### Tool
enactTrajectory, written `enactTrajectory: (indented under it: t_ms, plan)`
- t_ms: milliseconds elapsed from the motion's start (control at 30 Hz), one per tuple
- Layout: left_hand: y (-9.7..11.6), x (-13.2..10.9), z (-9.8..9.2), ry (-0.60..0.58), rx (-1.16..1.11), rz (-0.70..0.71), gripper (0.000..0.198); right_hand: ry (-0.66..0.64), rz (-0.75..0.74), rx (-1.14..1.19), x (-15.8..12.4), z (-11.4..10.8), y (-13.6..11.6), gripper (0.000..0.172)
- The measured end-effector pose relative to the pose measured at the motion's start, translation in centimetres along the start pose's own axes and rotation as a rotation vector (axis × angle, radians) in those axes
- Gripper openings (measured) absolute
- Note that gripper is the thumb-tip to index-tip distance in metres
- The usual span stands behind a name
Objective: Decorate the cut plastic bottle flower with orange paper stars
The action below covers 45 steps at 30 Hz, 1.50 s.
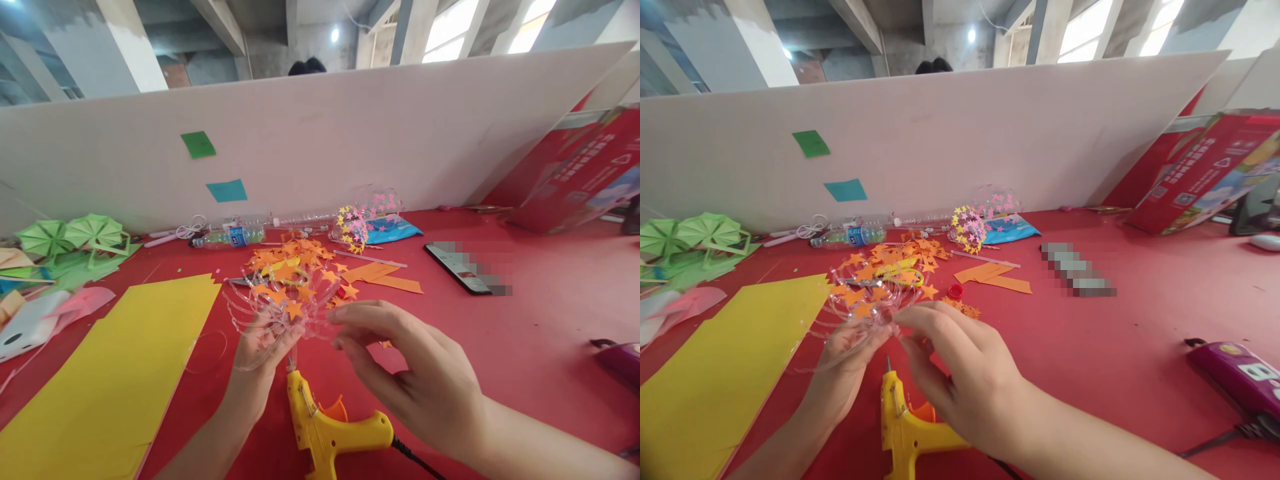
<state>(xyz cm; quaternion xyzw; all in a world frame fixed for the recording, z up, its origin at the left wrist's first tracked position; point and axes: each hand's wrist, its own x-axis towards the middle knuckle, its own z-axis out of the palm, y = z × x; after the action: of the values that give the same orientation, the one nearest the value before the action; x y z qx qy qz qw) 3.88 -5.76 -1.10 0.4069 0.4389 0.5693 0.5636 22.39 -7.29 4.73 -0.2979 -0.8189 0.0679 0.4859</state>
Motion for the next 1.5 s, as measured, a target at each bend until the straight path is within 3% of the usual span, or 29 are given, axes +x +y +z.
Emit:
enactTrajectory:
  t_ms: [167, 300, 500, 867, 1033, 1200, 1400, 1500]
  plan:
    - [0.2, -0.1, 0.3, 0.036, -0.007, 0.010, 0.030, 0.033, 0.009, 0.024, 0.3, -0.6, -0.1, 0.024]
    - [0.1, -0.2, 0.1, 0.085, 0.022, -0.019, 0.040, -0.017, 0.001, 0.009, -0.2, 0.2, 0.1, 0.024]
    - [-0.2, 0.0, -0.1, 0.046, 0.031, 0.021, 0.033, -0.024, 0.022, -0.055, -0.5, 0.7, 0.5, 0.022]
    - [-0.4, 0.1, -0.3, 0.094, 0.019, 0.017, 0.033, -0.023, 0.043, -0.052, 0.1, 0.2, 0.6, 0.026]
    - [-0.6, 0.3, -0.5, 0.113, 0.006, 0.016, 0.046, 0.066, -0.058, -0.008, 0.6, -1.2, -0.3, 0.027]
    - [-0.4, 0.1, -0.4, 0.076, -0.002, 0.047, 0.032, -0.022, -0.154, 0.015, 0.3, -1.0, -0.6, 0.024]
    - [0.1, -0.2, 0.2, 0.083, 0.040, 0.021, 0.033, -0.117, 0.027, 0.122, -0.8, 1.5, -0.3, 0.029]
    - [0.0, -0.3, 0.4, 0.071, 0.058, 0.023, 0.031, -0.076, 0.096, 0.150, -1.1, 2.0, -0.4, 0.022]
